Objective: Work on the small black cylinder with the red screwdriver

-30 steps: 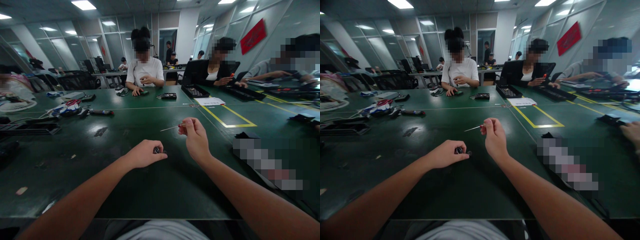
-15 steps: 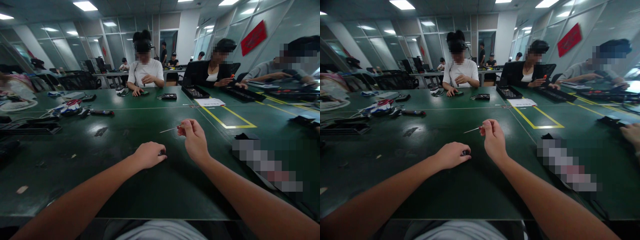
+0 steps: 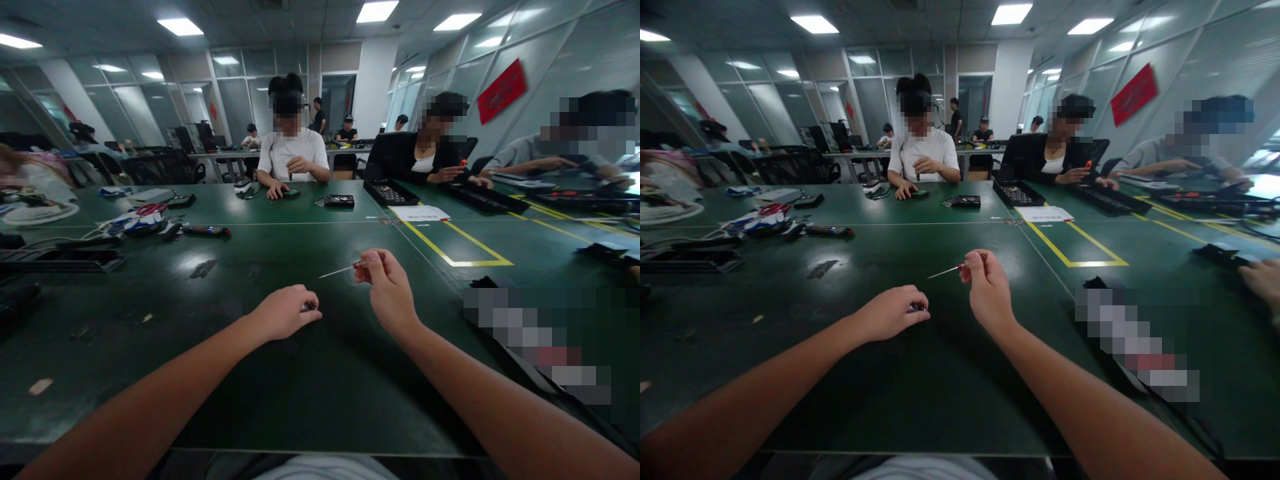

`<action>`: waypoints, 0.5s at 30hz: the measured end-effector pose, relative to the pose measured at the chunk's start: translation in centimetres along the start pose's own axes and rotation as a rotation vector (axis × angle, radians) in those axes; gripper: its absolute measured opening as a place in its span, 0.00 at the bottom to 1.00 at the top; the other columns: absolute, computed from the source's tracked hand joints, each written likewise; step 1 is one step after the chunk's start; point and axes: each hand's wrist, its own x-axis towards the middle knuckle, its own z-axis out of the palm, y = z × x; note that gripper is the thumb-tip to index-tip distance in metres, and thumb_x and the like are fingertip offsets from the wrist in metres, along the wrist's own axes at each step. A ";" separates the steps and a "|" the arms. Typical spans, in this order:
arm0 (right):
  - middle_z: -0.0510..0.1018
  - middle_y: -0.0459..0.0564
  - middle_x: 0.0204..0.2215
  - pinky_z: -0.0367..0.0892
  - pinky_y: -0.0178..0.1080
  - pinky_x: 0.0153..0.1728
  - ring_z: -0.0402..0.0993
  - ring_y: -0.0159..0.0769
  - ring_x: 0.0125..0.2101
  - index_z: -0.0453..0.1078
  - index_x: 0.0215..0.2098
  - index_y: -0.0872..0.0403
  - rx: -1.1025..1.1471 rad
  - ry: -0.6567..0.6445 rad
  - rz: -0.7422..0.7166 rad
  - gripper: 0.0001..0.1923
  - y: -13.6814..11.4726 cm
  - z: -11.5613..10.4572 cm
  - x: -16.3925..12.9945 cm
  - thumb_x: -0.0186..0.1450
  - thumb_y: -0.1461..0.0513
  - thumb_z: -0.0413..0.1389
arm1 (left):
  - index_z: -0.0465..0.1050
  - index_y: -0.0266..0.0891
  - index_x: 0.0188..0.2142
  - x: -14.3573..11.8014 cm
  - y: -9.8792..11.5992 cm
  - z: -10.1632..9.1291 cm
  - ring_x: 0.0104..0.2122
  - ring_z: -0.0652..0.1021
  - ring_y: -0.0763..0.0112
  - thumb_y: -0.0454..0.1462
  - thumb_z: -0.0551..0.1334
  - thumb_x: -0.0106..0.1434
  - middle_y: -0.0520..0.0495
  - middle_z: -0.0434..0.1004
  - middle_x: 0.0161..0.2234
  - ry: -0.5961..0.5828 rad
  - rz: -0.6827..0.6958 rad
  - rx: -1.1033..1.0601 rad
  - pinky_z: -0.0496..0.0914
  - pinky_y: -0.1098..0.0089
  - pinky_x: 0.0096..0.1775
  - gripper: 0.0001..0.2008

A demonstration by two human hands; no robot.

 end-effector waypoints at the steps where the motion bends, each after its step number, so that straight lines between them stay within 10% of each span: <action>1: 0.75 0.45 0.28 0.69 0.42 0.35 0.73 0.35 0.29 0.69 0.39 0.51 0.005 0.002 0.006 0.13 0.0 0.0 0.0 0.71 0.51 0.51 | 0.79 0.45 0.42 -0.1 -0.4 -0.4 0.40 0.78 0.61 0.48 0.61 0.66 0.46 0.78 0.42 0.000 -0.024 -0.035 0.68 0.66 0.39 0.13; 8: 0.75 0.45 0.29 0.69 0.42 0.35 0.72 0.35 0.30 0.70 0.40 0.50 0.019 -0.031 0.007 0.13 0.4 -0.1 0.1 0.71 0.50 0.52 | 0.80 0.42 0.44 -2.1 -4.6 -4.4 0.34 0.77 0.63 0.51 0.61 0.63 0.46 0.81 0.41 0.126 -0.216 -0.295 0.68 0.65 0.38 0.19; 15: 0.74 0.46 0.31 0.69 0.42 0.35 0.72 0.36 0.30 0.70 0.40 0.50 0.022 -0.073 0.013 0.14 1.0 -0.1 0.2 0.72 0.50 0.51 | 0.77 0.37 0.52 -6.9 -11.4 -8.3 0.31 0.71 0.71 0.45 0.66 0.62 0.52 0.76 0.32 0.499 -0.494 -0.593 0.64 0.70 0.38 0.21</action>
